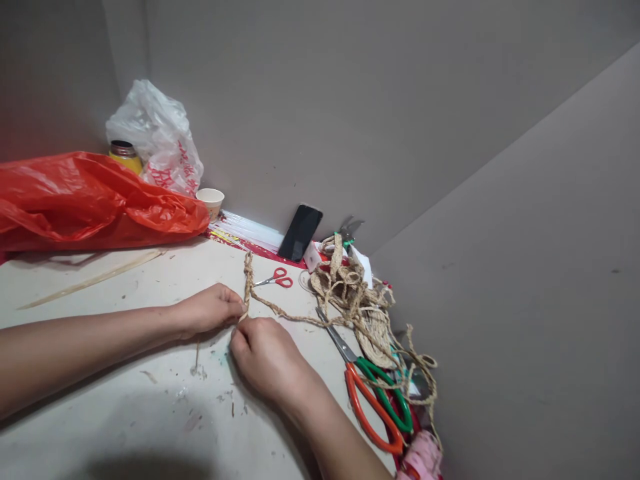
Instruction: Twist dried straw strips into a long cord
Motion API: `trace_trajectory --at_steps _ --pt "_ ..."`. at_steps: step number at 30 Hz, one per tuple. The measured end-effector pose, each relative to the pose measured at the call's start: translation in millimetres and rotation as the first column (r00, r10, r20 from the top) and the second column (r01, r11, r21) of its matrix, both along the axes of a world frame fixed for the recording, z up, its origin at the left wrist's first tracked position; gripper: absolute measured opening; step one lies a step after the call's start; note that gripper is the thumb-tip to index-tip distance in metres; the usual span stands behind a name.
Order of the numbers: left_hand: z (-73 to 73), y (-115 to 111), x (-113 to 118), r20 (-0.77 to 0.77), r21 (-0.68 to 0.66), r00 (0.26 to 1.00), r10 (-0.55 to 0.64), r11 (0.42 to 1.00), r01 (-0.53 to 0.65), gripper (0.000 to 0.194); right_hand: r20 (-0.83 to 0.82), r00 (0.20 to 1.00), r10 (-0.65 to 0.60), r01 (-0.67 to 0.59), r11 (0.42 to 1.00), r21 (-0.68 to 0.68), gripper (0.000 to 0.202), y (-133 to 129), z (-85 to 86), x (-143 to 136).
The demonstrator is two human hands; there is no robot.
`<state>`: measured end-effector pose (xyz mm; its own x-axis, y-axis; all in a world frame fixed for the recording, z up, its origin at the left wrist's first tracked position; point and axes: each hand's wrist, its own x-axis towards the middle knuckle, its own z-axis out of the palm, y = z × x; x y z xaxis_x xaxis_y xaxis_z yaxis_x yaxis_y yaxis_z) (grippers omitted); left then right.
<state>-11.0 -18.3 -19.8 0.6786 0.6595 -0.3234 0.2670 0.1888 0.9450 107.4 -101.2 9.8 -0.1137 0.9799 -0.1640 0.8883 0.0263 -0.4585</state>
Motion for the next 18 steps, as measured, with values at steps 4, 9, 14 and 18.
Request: trace_trajectory --at_steps 4,9,14,18 --pt "1.8 -4 0 0.02 -0.077 1.0 0.021 0.997 -0.02 0.02 0.194 0.981 -0.019 0.007 0.998 0.063 0.026 -6 -3.1 -10" --pt "6.7 -2 -2 0.037 -0.073 0.999 -0.003 0.997 0.006 0.016 -0.164 0.941 0.295 -0.323 0.93 -0.178 0.025 -14 25.1 6" --pt "12.7 1 -5 0.086 -0.14 0.996 -0.036 0.989 0.048 0.02 -0.316 0.941 -0.119 0.135 0.99 0.029 0.036 5 21.7 35" --pt "13.5 1 -6 0.139 -0.122 0.988 -0.07 0.989 0.087 0.021 -0.587 0.792 -0.17 0.111 0.985 -0.136 0.039 24 -8.8 34"
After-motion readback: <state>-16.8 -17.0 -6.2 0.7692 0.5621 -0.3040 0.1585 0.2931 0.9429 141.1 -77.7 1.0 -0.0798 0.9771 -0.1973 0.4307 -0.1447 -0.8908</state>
